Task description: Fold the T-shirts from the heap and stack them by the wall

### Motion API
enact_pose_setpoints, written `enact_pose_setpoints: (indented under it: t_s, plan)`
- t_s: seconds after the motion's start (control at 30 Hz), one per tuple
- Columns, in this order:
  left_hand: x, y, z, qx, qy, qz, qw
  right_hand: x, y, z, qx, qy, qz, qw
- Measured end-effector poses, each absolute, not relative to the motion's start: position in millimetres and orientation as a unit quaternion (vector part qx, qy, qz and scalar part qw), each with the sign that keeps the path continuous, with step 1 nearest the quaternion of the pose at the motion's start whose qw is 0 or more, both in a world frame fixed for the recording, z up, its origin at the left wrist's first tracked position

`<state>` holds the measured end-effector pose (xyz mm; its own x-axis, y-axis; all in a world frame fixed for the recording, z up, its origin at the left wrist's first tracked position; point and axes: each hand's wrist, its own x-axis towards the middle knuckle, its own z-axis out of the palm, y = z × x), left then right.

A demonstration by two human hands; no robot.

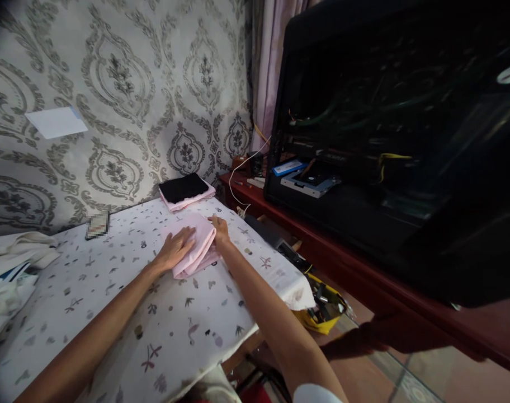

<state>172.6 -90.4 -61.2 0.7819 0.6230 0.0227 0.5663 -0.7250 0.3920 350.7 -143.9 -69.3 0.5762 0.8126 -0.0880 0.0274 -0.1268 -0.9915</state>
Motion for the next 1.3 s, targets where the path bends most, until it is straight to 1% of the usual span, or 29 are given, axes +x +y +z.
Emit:
enact_pose_setpoints:
  t_s: [0.1, 0.2, 0.27, 0.43, 0.6, 0.77, 0.87, 0.93, 1.03, 1.17, 1.3]
  plan:
    - [170.7, -104.4, -55.9, 0.938, 0.296, 0.061, 0.169, 367.4, -141.0, -69.0, -0.673, -0.307, 0.380, 0.556]
    - [168.3, -125.5, -53.4, 0.951, 0.269, 0.042, 0.143, 375.3, -134.7, -67.0, -0.664, -0.341, 0.389, 0.539]
    - [166.3, -139.0, -53.4, 0.959, 0.257, 0.031, 0.116, 375.6, -131.6, -67.3, -0.660, -0.370, 0.373, 0.537]
    - [161.3, -154.8, -58.1, 0.965, 0.254, 0.039, 0.046, 374.1, -136.6, -77.5, -0.667, -0.414, 0.287, 0.549]
    - [160.1, -155.4, -63.0, 0.971, 0.236, 0.042, 0.020, 377.4, -142.7, -86.8, -0.710, -0.432, 0.235, 0.503]
    - [156.6, -157.1, -55.9, 0.971, 0.234, 0.024, 0.048, 383.9, -142.2, -77.3, -0.759, -0.468, 0.198, 0.407]
    - [151.7, -156.3, -47.5, 0.974, 0.209, 0.015, 0.090, 382.3, -138.5, -63.9, -0.781, -0.497, 0.155, 0.344]
    - [150.1, -152.7, -42.7, 0.970, 0.200, 0.031, 0.132, 374.6, -131.5, -54.5, -0.777, -0.534, 0.128, 0.308]
    - [152.6, -140.0, -42.6, 0.952, 0.241, 0.068, 0.178, 356.2, -116.4, -46.6, -0.751, -0.598, 0.116, 0.253]
    - [158.5, -108.2, -59.4, 0.935, 0.302, 0.050, 0.178, 340.5, -102.1, -55.2, -0.739, -0.635, 0.120, 0.188]
    - [161.5, -63.7, -77.8, 0.920, 0.352, 0.041, 0.167, 342.6, -99.3, -70.6, -0.756, -0.625, 0.118, 0.154]
